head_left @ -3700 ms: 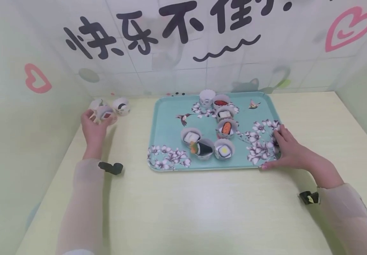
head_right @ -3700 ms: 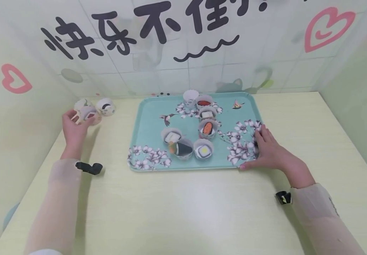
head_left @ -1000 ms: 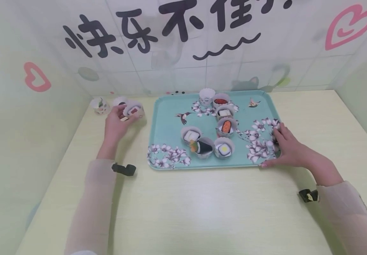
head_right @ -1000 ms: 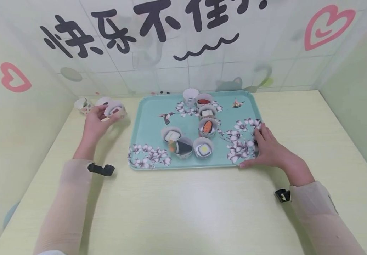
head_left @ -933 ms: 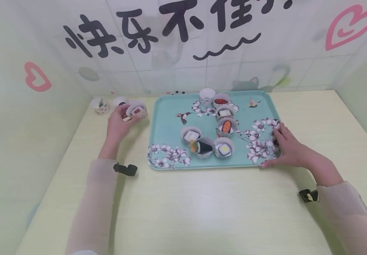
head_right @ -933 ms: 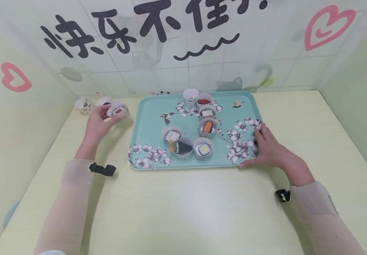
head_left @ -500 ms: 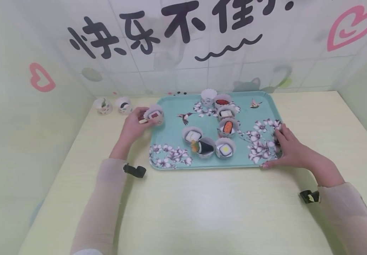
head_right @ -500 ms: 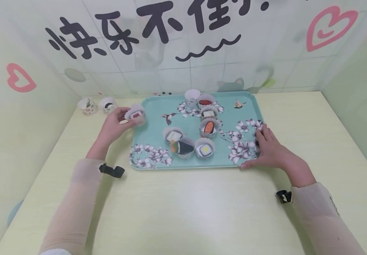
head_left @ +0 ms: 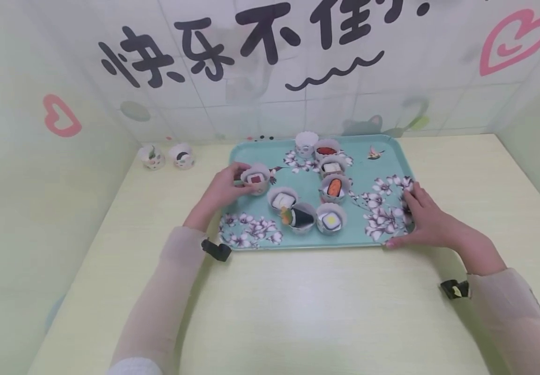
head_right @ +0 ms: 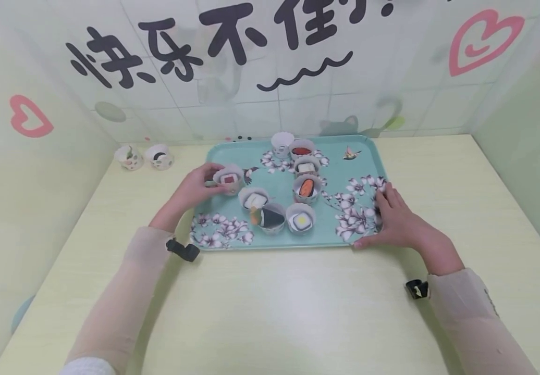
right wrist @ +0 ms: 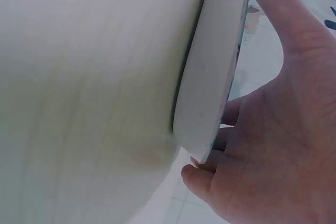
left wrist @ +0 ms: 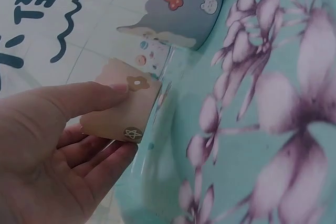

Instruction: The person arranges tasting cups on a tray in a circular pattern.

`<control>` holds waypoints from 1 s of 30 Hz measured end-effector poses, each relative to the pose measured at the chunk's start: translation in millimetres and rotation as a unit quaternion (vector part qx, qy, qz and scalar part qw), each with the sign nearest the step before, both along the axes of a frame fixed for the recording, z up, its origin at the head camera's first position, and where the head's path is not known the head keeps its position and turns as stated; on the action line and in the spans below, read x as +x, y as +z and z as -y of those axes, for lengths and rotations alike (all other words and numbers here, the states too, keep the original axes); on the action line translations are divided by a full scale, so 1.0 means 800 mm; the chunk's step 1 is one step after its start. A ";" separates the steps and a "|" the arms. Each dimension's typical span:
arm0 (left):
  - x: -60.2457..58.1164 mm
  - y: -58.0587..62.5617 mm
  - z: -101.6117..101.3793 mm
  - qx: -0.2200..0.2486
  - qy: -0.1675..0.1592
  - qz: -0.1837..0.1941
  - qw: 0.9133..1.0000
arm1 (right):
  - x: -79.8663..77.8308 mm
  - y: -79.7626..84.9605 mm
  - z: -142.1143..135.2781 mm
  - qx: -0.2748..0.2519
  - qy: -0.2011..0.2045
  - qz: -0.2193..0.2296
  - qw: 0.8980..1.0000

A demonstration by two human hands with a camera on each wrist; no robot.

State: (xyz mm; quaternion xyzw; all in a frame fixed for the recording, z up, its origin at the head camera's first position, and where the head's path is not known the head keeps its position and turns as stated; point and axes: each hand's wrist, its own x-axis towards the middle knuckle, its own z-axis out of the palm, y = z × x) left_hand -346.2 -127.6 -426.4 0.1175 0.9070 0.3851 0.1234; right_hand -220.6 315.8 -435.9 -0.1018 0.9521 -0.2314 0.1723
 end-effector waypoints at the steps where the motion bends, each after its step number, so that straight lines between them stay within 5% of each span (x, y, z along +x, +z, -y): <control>1: -0.001 0.000 -0.003 -0.003 -0.006 -0.001 1.000 | 0.000 0.000 0.000 -0.001 0.000 0.000 1.000; 15: -0.007 -0.004 -0.032 -0.014 -0.070 -0.012 0.997 | 0.000 0.000 -0.001 0.000 0.004 -0.001 1.000; 30: -0.002 -0.001 -0.032 -0.004 -0.119 0.013 0.993 | -0.001 0.000 -0.001 0.001 0.002 0.001 1.000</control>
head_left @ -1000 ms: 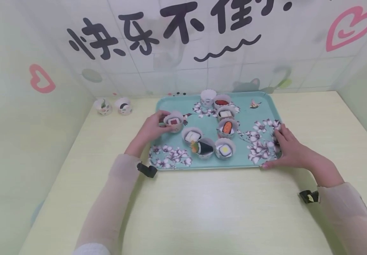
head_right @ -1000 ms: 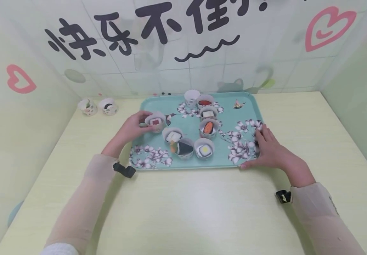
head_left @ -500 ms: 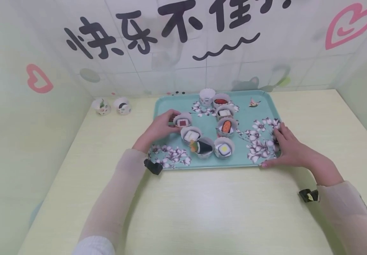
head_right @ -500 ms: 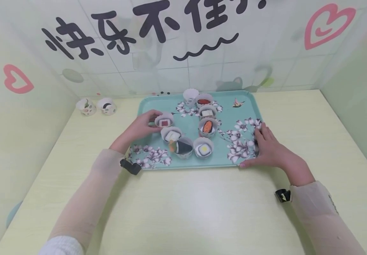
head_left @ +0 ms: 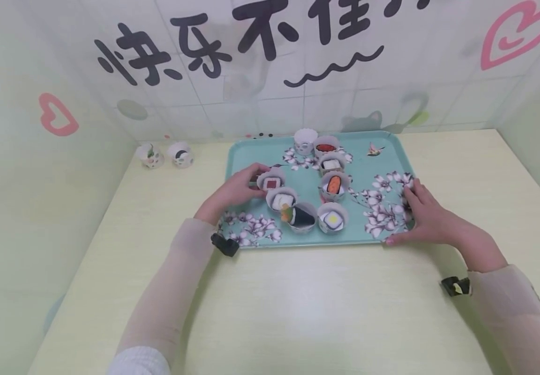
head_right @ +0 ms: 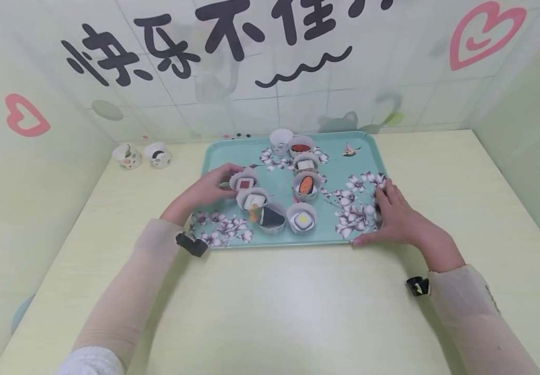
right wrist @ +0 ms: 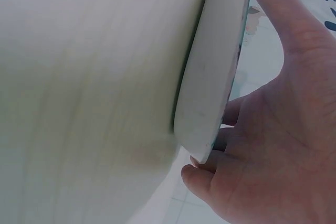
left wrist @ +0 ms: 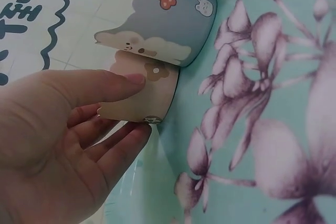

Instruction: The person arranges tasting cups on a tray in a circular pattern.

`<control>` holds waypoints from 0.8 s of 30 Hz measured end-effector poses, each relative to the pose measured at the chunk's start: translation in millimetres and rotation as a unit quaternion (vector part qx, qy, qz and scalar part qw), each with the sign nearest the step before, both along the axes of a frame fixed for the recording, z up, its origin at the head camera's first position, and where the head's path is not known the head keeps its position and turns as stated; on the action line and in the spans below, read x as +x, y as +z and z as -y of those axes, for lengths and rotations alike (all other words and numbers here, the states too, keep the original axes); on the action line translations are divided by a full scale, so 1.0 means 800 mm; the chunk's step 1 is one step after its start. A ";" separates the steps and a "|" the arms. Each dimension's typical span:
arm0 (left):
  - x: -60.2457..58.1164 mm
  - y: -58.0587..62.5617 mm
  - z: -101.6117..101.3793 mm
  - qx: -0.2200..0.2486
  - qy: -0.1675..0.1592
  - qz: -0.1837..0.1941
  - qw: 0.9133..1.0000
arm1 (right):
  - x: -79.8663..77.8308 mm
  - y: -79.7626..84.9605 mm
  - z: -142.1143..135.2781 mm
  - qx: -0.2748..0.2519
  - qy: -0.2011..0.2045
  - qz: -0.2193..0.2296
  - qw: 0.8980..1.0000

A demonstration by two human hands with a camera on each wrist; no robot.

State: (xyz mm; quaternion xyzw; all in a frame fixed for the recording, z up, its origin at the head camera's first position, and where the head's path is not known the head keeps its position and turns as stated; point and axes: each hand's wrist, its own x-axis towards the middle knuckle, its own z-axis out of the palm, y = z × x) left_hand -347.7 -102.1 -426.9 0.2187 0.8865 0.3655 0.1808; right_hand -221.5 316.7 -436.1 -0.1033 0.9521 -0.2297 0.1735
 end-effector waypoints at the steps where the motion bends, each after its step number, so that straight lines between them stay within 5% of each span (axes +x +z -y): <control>1: 0.000 0.000 0.001 0.003 -0.002 0.002 1.000 | 0.000 0.000 0.000 -0.002 0.001 -0.001 1.000; 15: -0.002 0.008 0.025 0.065 0.018 0.023 0.997 | 0.000 0.000 0.000 -0.002 -0.001 0.003 1.000; 24: -0.002 0.008 0.048 0.084 0.055 -0.012 0.995 | 0.000 -0.002 -0.001 0.000 -0.002 0.004 1.000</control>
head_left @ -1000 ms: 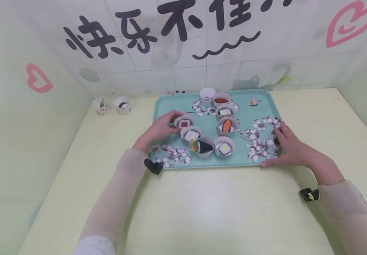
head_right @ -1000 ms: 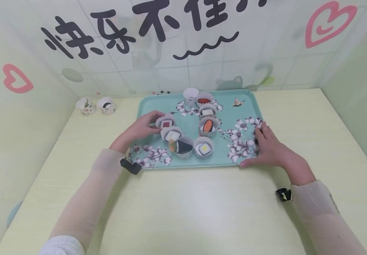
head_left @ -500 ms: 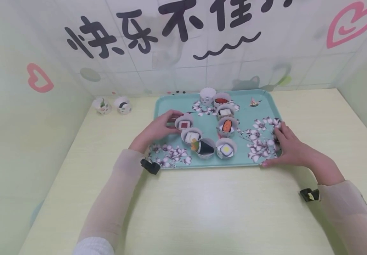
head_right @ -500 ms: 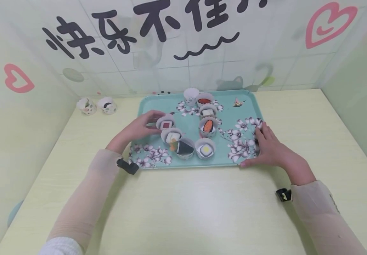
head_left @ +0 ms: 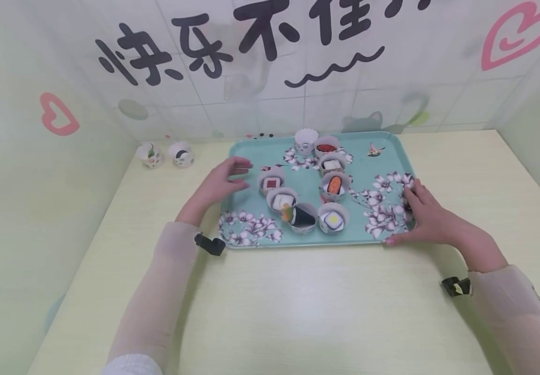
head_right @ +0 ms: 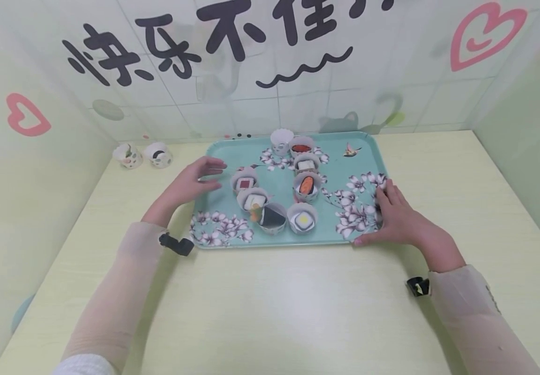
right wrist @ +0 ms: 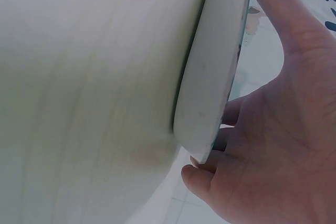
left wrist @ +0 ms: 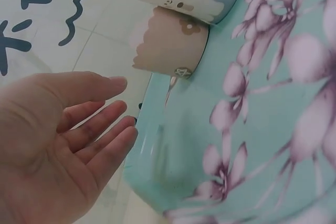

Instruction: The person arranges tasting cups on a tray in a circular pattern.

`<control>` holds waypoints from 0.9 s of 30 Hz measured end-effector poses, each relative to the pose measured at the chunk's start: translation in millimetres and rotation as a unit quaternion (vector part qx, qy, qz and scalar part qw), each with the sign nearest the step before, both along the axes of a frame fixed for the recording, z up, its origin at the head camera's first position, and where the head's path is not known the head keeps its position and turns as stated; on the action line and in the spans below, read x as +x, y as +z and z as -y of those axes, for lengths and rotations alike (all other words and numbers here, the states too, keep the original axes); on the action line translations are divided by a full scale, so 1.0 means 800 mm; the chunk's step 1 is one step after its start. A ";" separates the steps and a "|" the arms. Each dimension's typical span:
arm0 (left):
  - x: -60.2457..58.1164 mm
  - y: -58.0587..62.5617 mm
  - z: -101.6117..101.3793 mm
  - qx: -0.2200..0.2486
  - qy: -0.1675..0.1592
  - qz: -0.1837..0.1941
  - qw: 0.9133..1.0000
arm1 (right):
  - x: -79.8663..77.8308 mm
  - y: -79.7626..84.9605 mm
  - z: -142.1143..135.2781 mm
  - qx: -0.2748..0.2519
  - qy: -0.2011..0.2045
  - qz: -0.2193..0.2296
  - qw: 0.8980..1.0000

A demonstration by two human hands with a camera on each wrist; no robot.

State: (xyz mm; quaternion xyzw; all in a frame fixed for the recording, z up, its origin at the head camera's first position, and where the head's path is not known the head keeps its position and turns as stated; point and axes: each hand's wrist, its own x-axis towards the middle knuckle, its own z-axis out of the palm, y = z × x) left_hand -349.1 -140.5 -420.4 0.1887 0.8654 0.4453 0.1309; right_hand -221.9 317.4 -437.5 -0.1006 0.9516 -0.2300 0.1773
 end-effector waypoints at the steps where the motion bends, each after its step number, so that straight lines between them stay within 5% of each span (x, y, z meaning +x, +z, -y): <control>1: 0.000 0.000 0.002 0.001 0.010 -0.003 1.000 | 0.000 0.000 0.000 -0.001 0.000 -0.001 1.000; 9: -0.003 -0.001 0.023 0.014 0.112 -0.029 0.993 | 0.001 0.002 0.002 -0.001 -0.001 -0.001 1.000; 27: -0.013 -0.006 0.077 0.040 0.287 -0.053 0.956 | 0.001 0.001 0.001 0.000 -0.003 0.001 1.000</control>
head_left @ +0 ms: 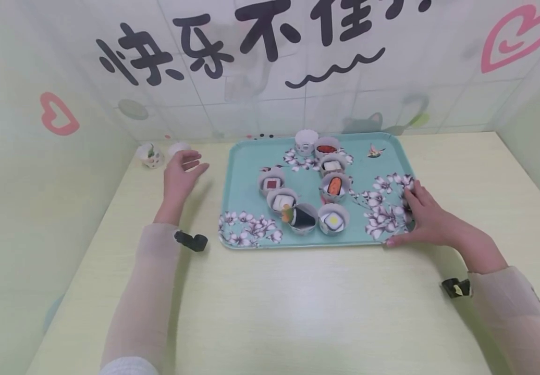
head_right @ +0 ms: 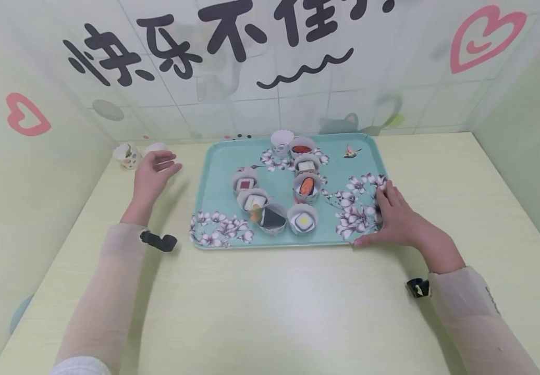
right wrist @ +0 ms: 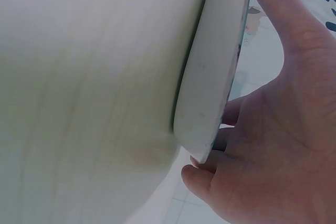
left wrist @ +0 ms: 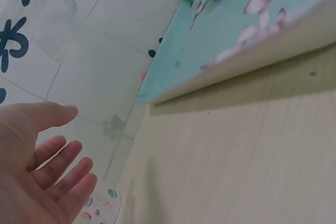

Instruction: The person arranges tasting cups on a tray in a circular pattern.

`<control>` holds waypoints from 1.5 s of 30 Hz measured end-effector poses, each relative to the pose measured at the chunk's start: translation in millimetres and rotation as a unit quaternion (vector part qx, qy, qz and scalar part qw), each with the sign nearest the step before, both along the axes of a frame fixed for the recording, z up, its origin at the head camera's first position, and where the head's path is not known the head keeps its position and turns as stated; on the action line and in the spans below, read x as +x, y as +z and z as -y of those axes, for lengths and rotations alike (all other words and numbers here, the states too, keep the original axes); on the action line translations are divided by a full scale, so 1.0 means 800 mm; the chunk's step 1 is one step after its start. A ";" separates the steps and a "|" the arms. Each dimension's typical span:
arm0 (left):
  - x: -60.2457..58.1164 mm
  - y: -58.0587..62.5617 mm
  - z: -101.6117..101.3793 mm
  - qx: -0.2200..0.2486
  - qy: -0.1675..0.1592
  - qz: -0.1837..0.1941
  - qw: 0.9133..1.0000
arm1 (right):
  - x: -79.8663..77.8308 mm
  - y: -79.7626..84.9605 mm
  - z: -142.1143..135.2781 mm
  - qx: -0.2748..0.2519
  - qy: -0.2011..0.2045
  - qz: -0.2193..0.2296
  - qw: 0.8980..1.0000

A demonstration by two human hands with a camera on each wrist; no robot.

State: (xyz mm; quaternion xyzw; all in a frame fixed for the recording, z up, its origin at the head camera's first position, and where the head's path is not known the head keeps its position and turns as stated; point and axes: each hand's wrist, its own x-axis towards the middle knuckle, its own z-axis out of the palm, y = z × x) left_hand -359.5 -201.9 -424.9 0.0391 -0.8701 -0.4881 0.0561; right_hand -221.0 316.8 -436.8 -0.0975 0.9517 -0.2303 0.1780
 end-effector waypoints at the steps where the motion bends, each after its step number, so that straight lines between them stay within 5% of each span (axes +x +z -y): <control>1: -0.001 0.000 0.002 0.001 0.011 0.004 1.000 | 0.000 0.000 0.000 0.000 0.000 -0.001 1.000; 6: -0.006 0.002 0.013 -0.001 0.050 0.033 0.998 | -0.001 -0.001 -0.001 0.002 0.000 -0.002 1.000; 19: -0.031 -0.009 0.031 0.024 0.111 0.040 0.993 | -0.001 -0.001 -0.001 -0.005 0.001 -0.008 1.000; 27: -0.047 -0.015 0.044 0.055 0.092 0.100 0.989 | -0.001 -0.001 0.000 -0.012 0.000 -0.007 1.000; 40: -0.065 -0.019 0.045 0.011 0.107 0.096 0.990 | -0.001 -0.001 0.003 -0.011 -0.004 0.000 1.000; 45: -0.064 -0.015 0.040 0.001 0.083 0.097 0.992 | -0.001 -0.001 0.002 -0.004 -0.004 -0.002 1.000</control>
